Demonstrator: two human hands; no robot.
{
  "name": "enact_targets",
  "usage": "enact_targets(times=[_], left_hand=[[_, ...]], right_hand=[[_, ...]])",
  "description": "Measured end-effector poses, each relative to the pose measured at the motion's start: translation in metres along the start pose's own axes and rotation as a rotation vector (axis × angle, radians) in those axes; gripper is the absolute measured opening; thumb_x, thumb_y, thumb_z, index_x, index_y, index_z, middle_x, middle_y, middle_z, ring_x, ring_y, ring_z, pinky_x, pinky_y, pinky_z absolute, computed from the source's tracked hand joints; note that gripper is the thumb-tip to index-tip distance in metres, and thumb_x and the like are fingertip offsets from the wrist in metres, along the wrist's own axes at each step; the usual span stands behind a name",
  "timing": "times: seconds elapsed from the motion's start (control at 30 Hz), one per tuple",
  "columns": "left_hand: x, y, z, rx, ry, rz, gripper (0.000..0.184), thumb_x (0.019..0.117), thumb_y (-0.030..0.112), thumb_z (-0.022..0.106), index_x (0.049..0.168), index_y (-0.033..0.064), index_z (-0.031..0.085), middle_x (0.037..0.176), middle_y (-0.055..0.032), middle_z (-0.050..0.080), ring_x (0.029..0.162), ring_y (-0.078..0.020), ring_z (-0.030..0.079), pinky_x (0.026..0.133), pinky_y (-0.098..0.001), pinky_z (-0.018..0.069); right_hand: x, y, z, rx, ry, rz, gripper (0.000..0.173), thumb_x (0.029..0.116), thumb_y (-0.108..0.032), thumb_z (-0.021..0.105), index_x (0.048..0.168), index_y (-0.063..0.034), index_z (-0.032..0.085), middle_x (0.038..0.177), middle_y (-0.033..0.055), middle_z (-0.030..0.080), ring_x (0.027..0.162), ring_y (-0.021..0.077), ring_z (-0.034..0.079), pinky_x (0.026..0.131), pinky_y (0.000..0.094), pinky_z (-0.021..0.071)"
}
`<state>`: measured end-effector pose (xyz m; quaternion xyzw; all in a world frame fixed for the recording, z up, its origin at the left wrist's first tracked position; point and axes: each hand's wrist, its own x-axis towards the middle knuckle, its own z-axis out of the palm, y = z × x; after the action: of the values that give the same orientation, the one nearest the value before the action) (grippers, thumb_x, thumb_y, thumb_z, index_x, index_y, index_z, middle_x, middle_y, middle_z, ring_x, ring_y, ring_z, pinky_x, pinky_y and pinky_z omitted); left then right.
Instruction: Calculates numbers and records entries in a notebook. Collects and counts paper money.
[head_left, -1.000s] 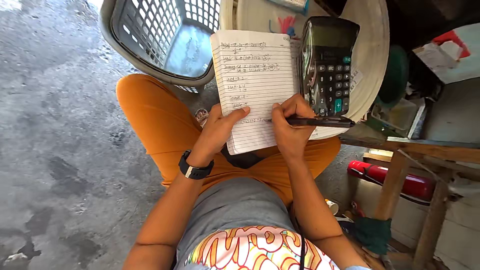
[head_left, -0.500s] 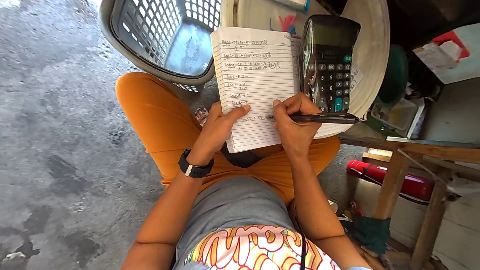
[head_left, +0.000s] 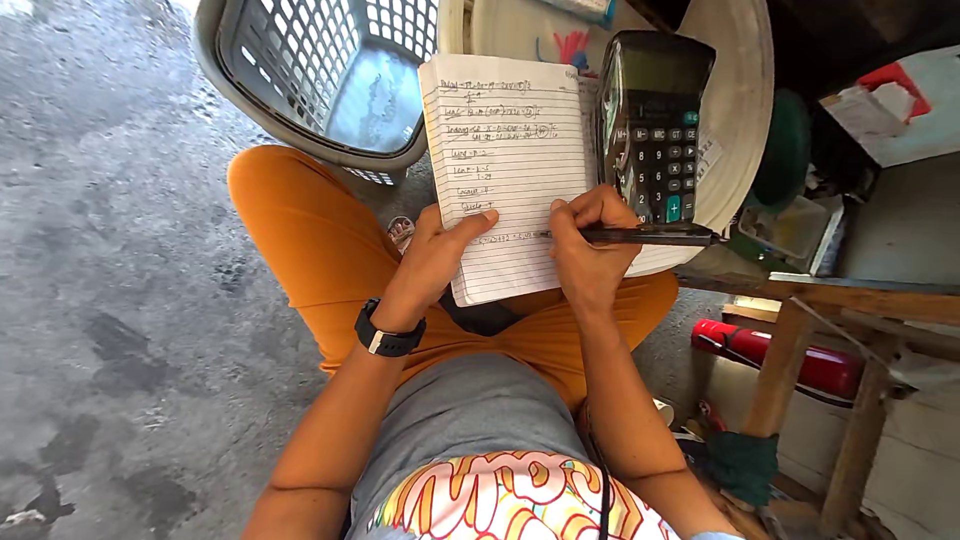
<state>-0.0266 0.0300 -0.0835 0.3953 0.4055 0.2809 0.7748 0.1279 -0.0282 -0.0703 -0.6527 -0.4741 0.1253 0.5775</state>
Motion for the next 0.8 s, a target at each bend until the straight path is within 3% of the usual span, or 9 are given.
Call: enact_targets(times=[0.23,0.5,0.57,0.63,0.7,0.8], left_hand=[[0.0,-0.001,-0.001,-0.003,-0.002,0.005,0.014,0.1041,0.008,0.052,0.112,0.0079,0.063,0.088,0.0005,0.076,0.075,-0.0087,0.075,0.068,-0.028,0.0646],[0.0,-0.001,0.0,-0.008,-0.008,0.009,0.014,0.1041,0.008,0.051,0.112,0.0082,0.063,0.088,0.0006,0.076,0.075,-0.0085,0.074,0.068,-0.0275,0.0645],[-0.007,-0.002,-0.004,0.017,-0.018,0.004,0.015,0.105,0.014,0.052,0.115,0.0111,0.063,0.088,-0.0001,0.076,0.071,-0.0095,0.074,0.064,-0.0274,0.0637],[-0.017,-0.003,-0.009,0.082,-0.027,-0.015,0.02,0.1055,0.026,0.055,0.122,0.0179,0.064,0.092,0.0008,0.075,0.069,-0.0095,0.073,0.061,-0.0267,0.0618],[-0.013,0.003,-0.006,0.146,0.025,-0.04,0.02,0.1048,0.023,0.056,0.123,0.0175,0.063,0.094,0.0035,0.076,0.073,-0.0074,0.073,0.063,-0.0261,0.063],[0.002,0.022,-0.006,0.218,0.09,-0.018,0.018,0.1031,0.011,0.053,0.12,0.0111,0.061,0.087,0.0058,0.075,0.072,-0.0035,0.072,0.066,-0.0232,0.0625]], right_hand=[[0.001,0.002,-0.001,0.006,-0.044,-0.039,0.031,0.0824,0.007,0.062,0.063,-0.0117,0.046,0.065,-0.0044,0.051,0.056,-0.0019,0.047,0.049,0.0121,0.0383],[0.001,-0.001,-0.001,0.022,-0.012,0.001,0.031,0.0834,0.007,0.063,0.065,-0.0125,0.048,0.066,-0.0051,0.052,0.054,-0.0021,0.049,0.046,0.0119,0.041],[0.0,-0.002,0.001,0.031,-0.008,0.004,0.031,0.0824,0.008,0.062,0.064,-0.0114,0.046,0.066,-0.0042,0.051,0.056,-0.0014,0.047,0.049,0.0125,0.038],[0.003,-0.011,-0.006,0.128,0.027,0.082,0.032,0.0826,0.009,0.062,0.065,-0.0128,0.046,0.064,-0.0049,0.054,0.051,-0.0023,0.047,0.044,0.0116,0.0385],[0.003,-0.026,-0.029,0.249,0.042,0.109,0.029,0.0885,0.003,0.064,0.072,-0.0135,0.047,0.071,-0.0022,0.056,0.047,-0.0002,0.048,0.039,0.0125,0.0426],[0.01,-0.03,-0.078,0.254,0.103,0.003,0.006,0.0995,-0.023,0.068,0.096,-0.0195,0.063,0.089,-0.0099,0.064,0.061,-0.0031,0.059,0.051,0.0133,0.0536]])
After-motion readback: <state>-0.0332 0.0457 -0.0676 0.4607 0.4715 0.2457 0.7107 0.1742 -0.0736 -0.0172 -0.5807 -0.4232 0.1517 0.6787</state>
